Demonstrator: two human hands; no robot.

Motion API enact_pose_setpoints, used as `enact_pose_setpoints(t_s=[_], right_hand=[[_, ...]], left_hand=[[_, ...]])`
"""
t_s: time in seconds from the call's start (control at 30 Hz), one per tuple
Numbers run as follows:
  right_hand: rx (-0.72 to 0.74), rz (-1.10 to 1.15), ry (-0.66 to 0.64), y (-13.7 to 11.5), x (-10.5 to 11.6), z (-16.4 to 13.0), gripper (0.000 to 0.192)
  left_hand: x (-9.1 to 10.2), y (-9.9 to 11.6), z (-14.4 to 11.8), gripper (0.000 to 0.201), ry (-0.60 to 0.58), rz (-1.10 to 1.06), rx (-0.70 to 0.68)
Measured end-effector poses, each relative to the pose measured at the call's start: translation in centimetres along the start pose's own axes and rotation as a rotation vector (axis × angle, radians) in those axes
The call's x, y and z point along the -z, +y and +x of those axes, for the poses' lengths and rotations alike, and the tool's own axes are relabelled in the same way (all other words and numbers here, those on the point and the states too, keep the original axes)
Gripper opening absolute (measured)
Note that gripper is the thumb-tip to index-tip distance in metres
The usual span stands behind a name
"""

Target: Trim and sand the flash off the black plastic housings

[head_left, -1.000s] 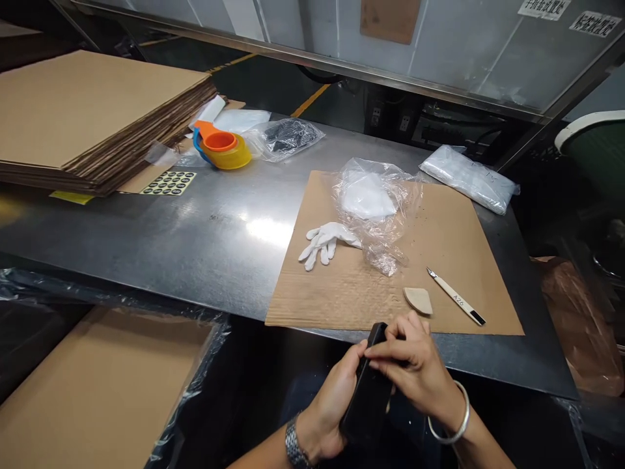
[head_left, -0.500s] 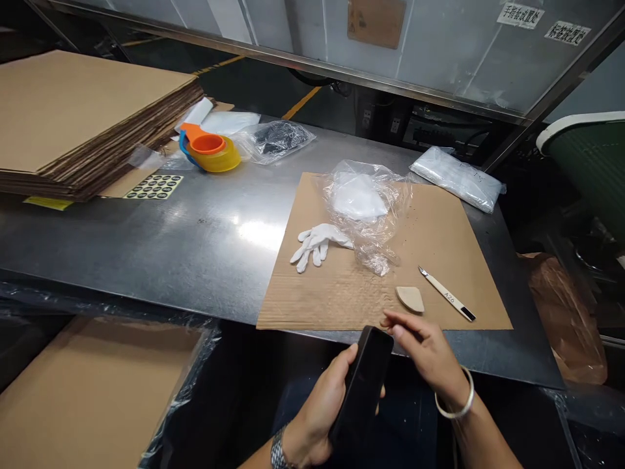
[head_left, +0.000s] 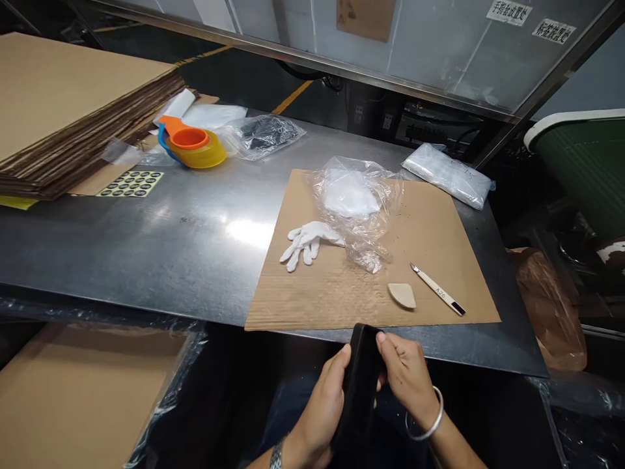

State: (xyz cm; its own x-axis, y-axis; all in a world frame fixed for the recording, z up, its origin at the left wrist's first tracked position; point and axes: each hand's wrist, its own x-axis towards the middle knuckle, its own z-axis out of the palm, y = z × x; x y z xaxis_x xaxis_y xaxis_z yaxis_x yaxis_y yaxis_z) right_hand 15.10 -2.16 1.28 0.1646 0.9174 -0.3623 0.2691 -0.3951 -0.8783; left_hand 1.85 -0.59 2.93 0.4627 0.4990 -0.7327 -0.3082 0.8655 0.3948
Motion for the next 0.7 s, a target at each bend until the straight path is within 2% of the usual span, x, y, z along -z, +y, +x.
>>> enact_pose_setpoints(t_s=[0.17,0.23,0.3,0.4,0.43,0.53,0.6,0.67,0.7], right_hand=[[-0.008,0.030,-0.083,-0.5,0.1,0.0,0.052],[0.022,0.007,-0.109,-1.0,-0.1,-0.8,0.042],[0.086,-0.038,-0.169,-1.5,-0.2,-1.8,0.022],[0.160,-0.024,-0.284,-1.8,-0.2,-3.1,0.058],[0.165,0.020,-0.322,-1.6,-0.1,-3.3,0.063],[0.132,0.194,-0.409,-0.5,0.7,-3.4,0.054],[0.069,0.282,-0.367,0.4,1.1,-3.2,0.045],[0.042,0.335,-0.247,0.7,1.2,-3.0,0.046],[0.052,0.358,-0.192,0.7,1.0,-2.9,0.050]], left_hand=[[0.0,0.9,-0.1,0.054,-0.062,-0.047,0.139],[0.1,0.9,0.1,0.051,-0.040,-0.082,0.104],[0.1,0.9,0.2,0.047,0.011,-0.109,0.014],[0.1,0.9,0.4,0.047,0.023,-0.125,-0.055],[0.2,1.0,0.4,0.049,0.010,-0.135,-0.042],[0.3,1.4,0.7,0.053,-0.013,-0.168,0.047],[0.4,1.6,0.9,0.048,-0.005,-0.111,0.016],[0.5,1.7,0.8,0.035,-0.046,0.055,-0.149],[0.6,1.6,0.8,0.035,-0.082,0.177,-0.265]])
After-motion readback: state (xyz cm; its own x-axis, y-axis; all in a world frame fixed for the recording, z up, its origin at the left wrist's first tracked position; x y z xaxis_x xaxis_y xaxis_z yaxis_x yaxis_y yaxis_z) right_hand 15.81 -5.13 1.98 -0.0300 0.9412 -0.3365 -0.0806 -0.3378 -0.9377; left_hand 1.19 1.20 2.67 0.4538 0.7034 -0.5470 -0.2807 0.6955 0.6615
